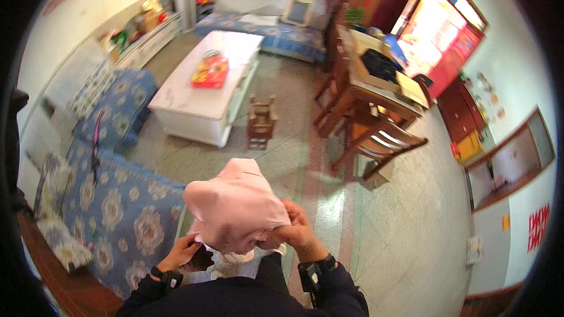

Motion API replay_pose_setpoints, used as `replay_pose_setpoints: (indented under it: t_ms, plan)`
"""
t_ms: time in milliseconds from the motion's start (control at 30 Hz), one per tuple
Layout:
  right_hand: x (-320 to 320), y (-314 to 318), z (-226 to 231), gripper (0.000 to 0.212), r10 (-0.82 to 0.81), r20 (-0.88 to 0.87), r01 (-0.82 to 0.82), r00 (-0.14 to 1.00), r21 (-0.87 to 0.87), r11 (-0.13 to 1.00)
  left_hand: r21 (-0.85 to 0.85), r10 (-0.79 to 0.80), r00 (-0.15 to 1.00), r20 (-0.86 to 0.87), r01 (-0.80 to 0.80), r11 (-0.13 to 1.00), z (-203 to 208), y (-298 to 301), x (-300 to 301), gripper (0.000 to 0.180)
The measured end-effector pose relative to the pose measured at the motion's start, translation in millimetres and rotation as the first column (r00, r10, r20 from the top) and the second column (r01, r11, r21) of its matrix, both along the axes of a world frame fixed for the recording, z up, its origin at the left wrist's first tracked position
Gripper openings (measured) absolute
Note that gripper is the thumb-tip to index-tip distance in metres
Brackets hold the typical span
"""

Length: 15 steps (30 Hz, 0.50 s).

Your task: The person wipes a wooden table and a black plastic organizer with a brown cloth. They move items like a pink cloth, a plastic bag, and a small container to access the surfaces, then wipe the table and organizer before returning the items.

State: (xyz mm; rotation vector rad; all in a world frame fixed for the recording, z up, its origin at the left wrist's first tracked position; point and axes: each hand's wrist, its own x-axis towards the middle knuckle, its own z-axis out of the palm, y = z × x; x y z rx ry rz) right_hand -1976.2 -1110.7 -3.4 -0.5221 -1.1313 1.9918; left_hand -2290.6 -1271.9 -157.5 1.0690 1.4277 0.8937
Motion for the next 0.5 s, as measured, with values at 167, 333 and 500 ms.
replay_pose_setpoints:
  t_ms: [167,333,500]
  plan:
    - [214,47,-6,0.054,-0.508,-0.031,0.508,0.861,0.010,0.861,0.075,-0.088,0.996,0.003,0.088,0.993,82,121,157,0.023]
    - [414,71,5,0.058,-0.537,0.725,0.455,0.431,0.340,0.823,0.234,-0.507,0.851,-0.137,0.525,0.818,160,234,313,0.021]
    - [525,117,18,0.075,-0.763,0.569,0.011,0.308,0.800,0.600,0.329,-0.881,0.470,-0.059,0.842,0.427,183,356,534,0.022]
